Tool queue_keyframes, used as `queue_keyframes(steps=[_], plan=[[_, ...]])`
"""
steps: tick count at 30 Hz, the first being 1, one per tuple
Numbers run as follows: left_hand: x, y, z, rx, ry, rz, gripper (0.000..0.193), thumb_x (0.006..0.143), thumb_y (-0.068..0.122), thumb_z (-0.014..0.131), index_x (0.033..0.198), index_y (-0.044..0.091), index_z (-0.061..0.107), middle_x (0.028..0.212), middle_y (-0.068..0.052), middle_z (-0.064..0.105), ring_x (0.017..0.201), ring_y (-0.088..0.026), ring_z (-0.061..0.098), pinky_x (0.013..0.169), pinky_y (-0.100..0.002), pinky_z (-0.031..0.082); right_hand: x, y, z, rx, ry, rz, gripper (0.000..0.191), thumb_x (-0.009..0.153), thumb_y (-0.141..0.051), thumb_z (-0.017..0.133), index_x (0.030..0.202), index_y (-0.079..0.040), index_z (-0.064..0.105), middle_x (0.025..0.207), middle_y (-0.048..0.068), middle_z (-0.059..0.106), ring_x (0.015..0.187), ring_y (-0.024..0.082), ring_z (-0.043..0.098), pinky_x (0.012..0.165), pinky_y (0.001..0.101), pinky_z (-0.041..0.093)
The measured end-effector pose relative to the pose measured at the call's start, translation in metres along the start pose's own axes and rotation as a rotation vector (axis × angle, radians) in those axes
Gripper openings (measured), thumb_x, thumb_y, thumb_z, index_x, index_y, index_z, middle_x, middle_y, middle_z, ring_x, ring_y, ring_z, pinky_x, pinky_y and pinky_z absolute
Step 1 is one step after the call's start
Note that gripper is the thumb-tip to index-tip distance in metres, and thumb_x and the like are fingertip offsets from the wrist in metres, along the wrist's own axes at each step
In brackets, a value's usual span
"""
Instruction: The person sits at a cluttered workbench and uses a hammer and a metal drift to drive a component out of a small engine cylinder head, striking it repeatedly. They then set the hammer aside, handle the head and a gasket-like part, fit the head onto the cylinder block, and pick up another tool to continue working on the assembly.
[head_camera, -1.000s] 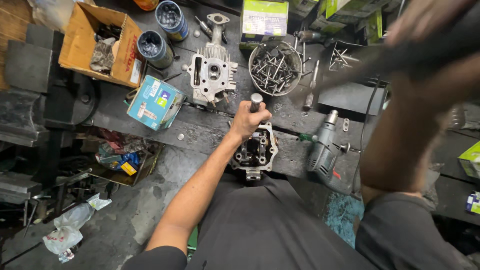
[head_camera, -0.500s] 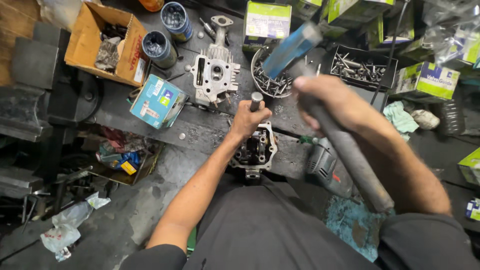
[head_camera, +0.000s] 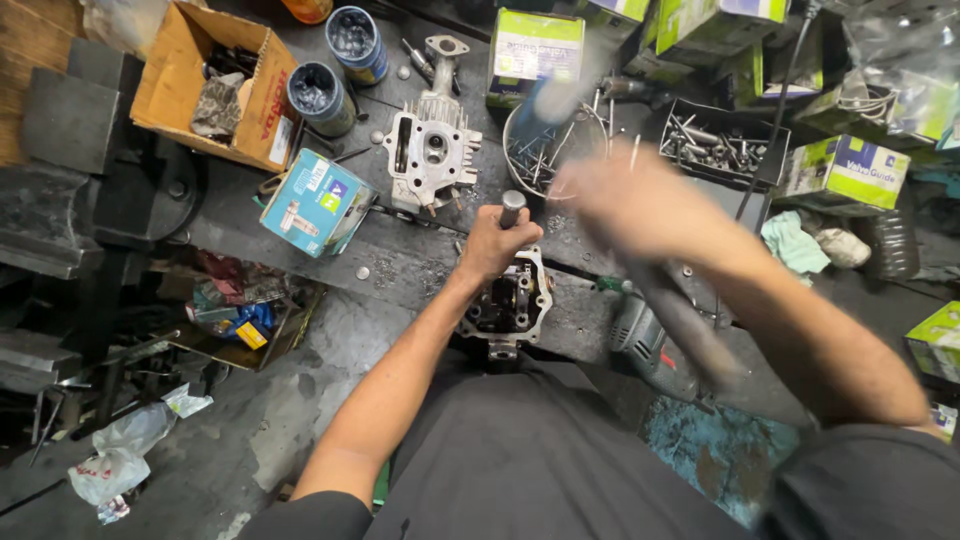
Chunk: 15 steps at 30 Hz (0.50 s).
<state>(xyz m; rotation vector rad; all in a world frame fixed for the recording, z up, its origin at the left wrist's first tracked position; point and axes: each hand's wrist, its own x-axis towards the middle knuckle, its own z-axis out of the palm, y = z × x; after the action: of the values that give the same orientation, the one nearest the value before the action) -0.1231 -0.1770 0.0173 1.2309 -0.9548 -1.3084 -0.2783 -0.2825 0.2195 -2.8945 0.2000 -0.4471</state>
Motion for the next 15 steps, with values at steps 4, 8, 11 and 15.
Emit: queue_keyframes(steps=[4,8,11,15], plan=[[-0.001,0.000,-0.004,0.102,-0.019,0.049,0.032,0.081,0.018,0.070,0.058,0.005,0.053,0.053,0.004,0.049,0.053,-0.005,0.046,0.051,-0.029,0.036,0.005,-0.022,0.014,1.192,-0.283,1.171,0.045,0.102,-0.044,0.052,0.090,-0.002,0.063,0.059,0.007,0.058,0.045,0.014,0.052,0.042,0.0307,0.042],[-0.004,0.000,-0.005,0.029,-0.045,0.069,0.033,0.081,0.017,0.070,0.058,0.005,0.049,0.054,0.004,0.049,0.055,-0.005,0.045,0.051,-0.029,0.034,-0.018,-0.009,-0.018,1.150,-0.067,1.064,0.050,0.099,-0.048,0.055,0.081,-0.002,0.060,0.058,0.006,0.055,0.043,0.014,0.052,0.036,0.0319,0.044],[-0.003,0.001,-0.004,-0.032,-0.023,0.064,0.034,0.080,0.016,0.070,0.059,0.006,0.046,0.056,0.004,0.048,0.055,-0.005,0.044,0.051,-0.029,0.035,-0.038,0.002,-0.052,0.980,0.291,0.759,0.042,0.100,-0.043,0.056,0.084,-0.004,0.063,0.064,0.007,0.058,0.051,0.016,0.055,0.043,0.0341,0.045],[-0.002,0.001,-0.002,0.026,-0.008,0.068,0.035,0.081,0.016,0.071,0.058,0.005,0.047,0.055,0.004,0.045,0.054,-0.005,0.041,0.051,-0.030,0.032,-0.022,0.036,-0.073,0.865,0.666,0.231,0.033,0.101,-0.038,0.059,0.090,-0.008,0.067,0.073,0.009,0.061,0.062,0.020,0.058,0.053,0.0371,0.047]])
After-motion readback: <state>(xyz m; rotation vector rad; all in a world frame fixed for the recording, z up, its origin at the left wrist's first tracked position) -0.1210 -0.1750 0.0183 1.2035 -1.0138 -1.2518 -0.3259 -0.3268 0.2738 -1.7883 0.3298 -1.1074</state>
